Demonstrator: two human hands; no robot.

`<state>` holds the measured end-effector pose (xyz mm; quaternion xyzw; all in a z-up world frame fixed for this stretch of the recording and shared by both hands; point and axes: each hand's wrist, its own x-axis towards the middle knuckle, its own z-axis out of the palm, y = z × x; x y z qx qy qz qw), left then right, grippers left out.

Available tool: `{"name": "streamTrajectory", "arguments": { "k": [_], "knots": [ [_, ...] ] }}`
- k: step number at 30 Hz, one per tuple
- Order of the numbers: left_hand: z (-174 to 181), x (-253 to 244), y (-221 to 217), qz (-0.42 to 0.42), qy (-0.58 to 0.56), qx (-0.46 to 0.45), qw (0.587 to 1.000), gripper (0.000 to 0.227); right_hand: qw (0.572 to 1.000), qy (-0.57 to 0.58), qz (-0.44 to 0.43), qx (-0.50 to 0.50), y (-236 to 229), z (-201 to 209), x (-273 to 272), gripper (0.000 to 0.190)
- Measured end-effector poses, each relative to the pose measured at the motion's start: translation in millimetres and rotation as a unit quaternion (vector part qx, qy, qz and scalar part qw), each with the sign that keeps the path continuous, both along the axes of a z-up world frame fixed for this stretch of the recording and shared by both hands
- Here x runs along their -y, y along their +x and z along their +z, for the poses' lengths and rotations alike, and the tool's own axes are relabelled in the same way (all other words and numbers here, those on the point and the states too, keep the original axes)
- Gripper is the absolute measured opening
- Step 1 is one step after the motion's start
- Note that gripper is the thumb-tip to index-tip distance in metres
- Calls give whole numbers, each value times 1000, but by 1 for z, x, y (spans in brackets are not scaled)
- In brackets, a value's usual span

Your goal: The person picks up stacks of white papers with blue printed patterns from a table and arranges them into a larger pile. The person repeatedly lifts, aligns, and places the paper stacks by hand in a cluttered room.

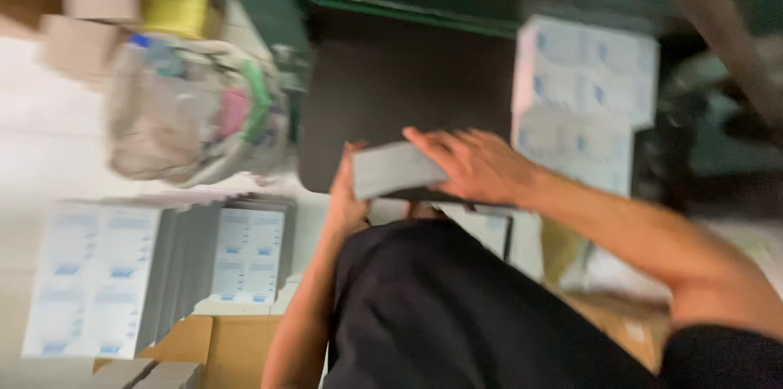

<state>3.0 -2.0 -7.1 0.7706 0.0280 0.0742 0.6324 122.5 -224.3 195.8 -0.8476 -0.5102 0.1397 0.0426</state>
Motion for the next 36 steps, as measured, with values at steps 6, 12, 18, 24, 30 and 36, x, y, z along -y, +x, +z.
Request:
{"name": "streamTrajectory", "arguments": {
  "k": [6,12,18,24,30,36],
  "knots": [
    [34,-26,-6,38,4,48,998,111,994,111,-21,-10,-17,18,5,87],
    [32,-18,-11,57,-175,-153,971,140,826,349,-409,-169,-24,15,106,85],
    [11,-38,21,48,-298,-240,923,50,571,492,-535,-382,-47,-153,112,72],
    [-22,-24,24,38,-191,-445,874,67,495,301,-644,-499,-53,-161,103,100],
    [-18,-30,46,1,-162,-519,839,75,573,140,-658,-468,-15,-125,94,120],
    [31,-18,59,-38,-63,-331,941,57,680,296,-526,-417,22,-159,104,88]
  ]
}}
